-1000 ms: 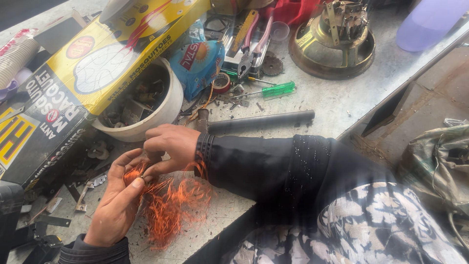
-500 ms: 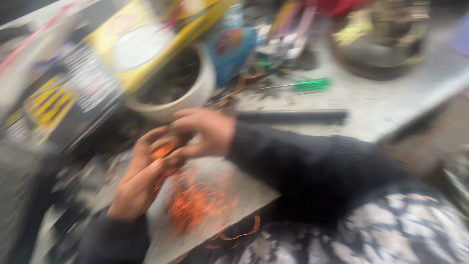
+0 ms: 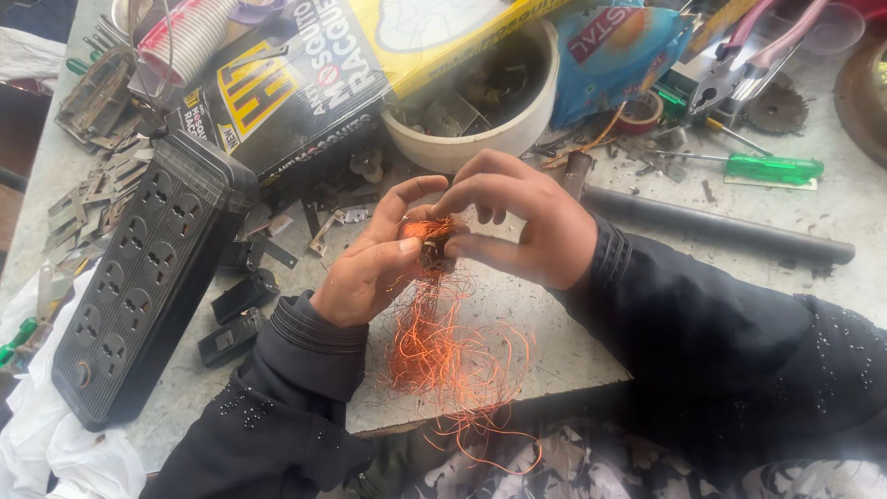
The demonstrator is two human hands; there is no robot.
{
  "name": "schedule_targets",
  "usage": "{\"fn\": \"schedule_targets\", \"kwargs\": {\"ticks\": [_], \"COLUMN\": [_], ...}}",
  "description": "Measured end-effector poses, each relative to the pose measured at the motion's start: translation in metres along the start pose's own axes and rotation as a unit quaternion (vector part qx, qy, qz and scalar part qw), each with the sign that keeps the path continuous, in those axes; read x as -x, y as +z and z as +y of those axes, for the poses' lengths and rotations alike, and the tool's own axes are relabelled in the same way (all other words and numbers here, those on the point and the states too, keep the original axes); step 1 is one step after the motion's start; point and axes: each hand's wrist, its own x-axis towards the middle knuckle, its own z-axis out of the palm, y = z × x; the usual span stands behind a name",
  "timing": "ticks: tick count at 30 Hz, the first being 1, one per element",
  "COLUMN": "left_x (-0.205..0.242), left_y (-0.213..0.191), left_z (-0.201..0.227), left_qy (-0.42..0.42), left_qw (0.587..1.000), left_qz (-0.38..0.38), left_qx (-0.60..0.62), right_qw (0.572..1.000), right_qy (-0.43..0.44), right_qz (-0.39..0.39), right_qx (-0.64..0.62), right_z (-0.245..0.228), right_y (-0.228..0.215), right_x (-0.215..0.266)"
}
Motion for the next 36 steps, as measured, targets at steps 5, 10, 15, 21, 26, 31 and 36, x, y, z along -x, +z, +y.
{"fn": "schedule_targets", "kwargs": {"ticks": [5,10,15,21,26,31,36], "left_x": [0.0,-0.003,-0.003,-0.004,-0.005,-0.002,-0.001], "left_y": [0.003,0.004,0.007,0.005,0.004,0.005,0.004], "left_z": [0.001,-0.001,0.0,-0.002,-0.002,-0.002,0.002], "left_qy": [-0.013,-0.012,-0.018,-0.009,-0.008,0.012,0.023], "left_qw": [1.0,0.999,1.0,1.0,1.0,1.0,1.0], "left_qz": [-0.001,-0.033,-0.018,0.0,-0.004,-0.012,0.007], "left_qx": [-0.001,-0.004,-0.005,-0.024,-0.016,-0.018,-0.013], "right_qw": [0.998,0.997,0.999,0.999,0.997,0.999,0.996], "right_qy": [-0.037,-0.036,-0.006,0.014,-0.047,-0.009,0.07], "right_qz": [0.008,0.027,0.036,0.023,0.005,0.023,0.048], "right_qx": [0.049,0.067,0.038,0.041,0.069,0.022,-0.03], "right_z": [0.003,0.006,0.0,-0.003,-0.002,-0.002,0.011], "right_y": [0.005,0.004,0.004,0.003,0.002,0.002,0.001], "right_x": [0.001,0.003,0.006,0.004,0.002,0.005,0.008]}}
